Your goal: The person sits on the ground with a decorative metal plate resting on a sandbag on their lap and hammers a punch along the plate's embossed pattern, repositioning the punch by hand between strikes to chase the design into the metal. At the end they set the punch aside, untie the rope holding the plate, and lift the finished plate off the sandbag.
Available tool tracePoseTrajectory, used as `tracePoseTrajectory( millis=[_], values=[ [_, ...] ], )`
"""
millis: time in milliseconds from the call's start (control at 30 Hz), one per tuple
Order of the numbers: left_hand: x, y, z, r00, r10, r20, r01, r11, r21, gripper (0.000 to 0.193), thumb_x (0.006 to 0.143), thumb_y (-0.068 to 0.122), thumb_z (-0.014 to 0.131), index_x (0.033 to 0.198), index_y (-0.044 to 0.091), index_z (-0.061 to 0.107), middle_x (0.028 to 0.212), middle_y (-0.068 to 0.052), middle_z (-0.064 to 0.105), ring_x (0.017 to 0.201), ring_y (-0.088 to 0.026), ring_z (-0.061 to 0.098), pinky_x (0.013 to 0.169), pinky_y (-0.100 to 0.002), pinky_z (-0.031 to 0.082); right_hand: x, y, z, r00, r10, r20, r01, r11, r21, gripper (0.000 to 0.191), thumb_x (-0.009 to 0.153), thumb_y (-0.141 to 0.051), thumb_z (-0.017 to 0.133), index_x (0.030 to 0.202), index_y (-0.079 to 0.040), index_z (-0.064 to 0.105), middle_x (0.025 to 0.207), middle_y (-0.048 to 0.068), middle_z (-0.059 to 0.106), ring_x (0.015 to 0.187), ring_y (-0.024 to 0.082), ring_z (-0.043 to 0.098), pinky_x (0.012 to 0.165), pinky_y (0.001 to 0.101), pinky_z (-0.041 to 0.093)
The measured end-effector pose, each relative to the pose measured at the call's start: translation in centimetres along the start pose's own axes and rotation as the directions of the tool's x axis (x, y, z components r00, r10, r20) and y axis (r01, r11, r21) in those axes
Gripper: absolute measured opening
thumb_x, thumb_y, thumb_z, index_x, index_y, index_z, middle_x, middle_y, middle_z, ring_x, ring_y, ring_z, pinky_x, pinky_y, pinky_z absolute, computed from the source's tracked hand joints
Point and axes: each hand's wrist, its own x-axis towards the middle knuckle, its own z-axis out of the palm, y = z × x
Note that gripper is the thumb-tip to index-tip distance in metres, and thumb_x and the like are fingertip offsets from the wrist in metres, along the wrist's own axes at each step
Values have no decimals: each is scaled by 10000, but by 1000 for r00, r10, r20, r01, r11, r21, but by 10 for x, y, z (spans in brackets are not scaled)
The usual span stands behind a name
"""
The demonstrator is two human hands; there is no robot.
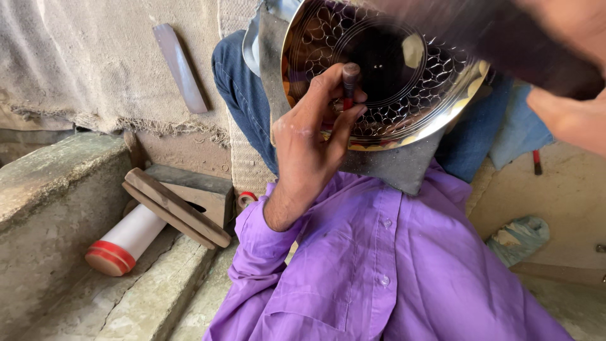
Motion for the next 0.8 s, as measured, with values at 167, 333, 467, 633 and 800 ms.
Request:
tracePoseTrajectory(
  millis=[167, 333, 467, 633, 800],
  values=[
    [7, -5, -4, 998, -52, -41, 46, 989, -137, 395, 971, -30, 765, 1308, 53, 576, 1113, -50, 777, 735, -61, 701, 685, -220, 615, -17, -10, 17, 972, 10, -236, 35, 982, 184, 833, 814, 141, 724, 1571, -84, 457, 1012, 183, 695, 867, 253, 706, 722, 348, 570],
    [30, -12, -18, 974, 208, -84, -224, 931, -288, 350, 1092, -73, 730, 1355, 47, 533, 1188, -53, 723, 898, -64, 728, 844, -206, 668, -38, -16, 76, 817, 153, -557, 134, 888, 440, 944, 950, -8, 867, 1667, -57, 256, 1227, 217, 697, 1047, 225, 727, 904, 337, 599],
    [66, -15, -26, 895, 425, 136, -393, 895, -212, 399, 1059, -88, 733, 1384, 31, 534, 1190, -76, 706, 1001, -130, 757, 871, -223, 652, -30, -38, 122, 707, 257, -659, 211, 812, 543, 984, 982, -33, 897, 1670, -45, 194, 1258, 190, 720, 1051, 185, 737, 935, 295, 608],
    [75, -22, -20, 865, 467, 183, -452, 884, -122, 389, 1039, -64, 768, 1358, 33, 566, 1120, -60, 735, 998, -149, 763, 851, -240, 634, -23, -44, 148, 642, 306, -703, 255, 780, 572, 961, 974, 15, 875, 1656, -37, 199, 1409, 216, 564, 1168, 263, 631, 1036, 325, 540],
    [36, -29, 14, 901, 429, -62, -433, 889, -148, 411, 1039, -83, 688, 1393, 89, 572, 1128, -69, 716, 1014, -168, 752, 884, -270, 630, -13, 2, 140, 606, 249, -755, 346, 773, 532, 870, 1038, 82, 833, 1632, -97, 222, 1420, 116, 497, 1098, 261, 640, 989, 324, 571]
  ],
)
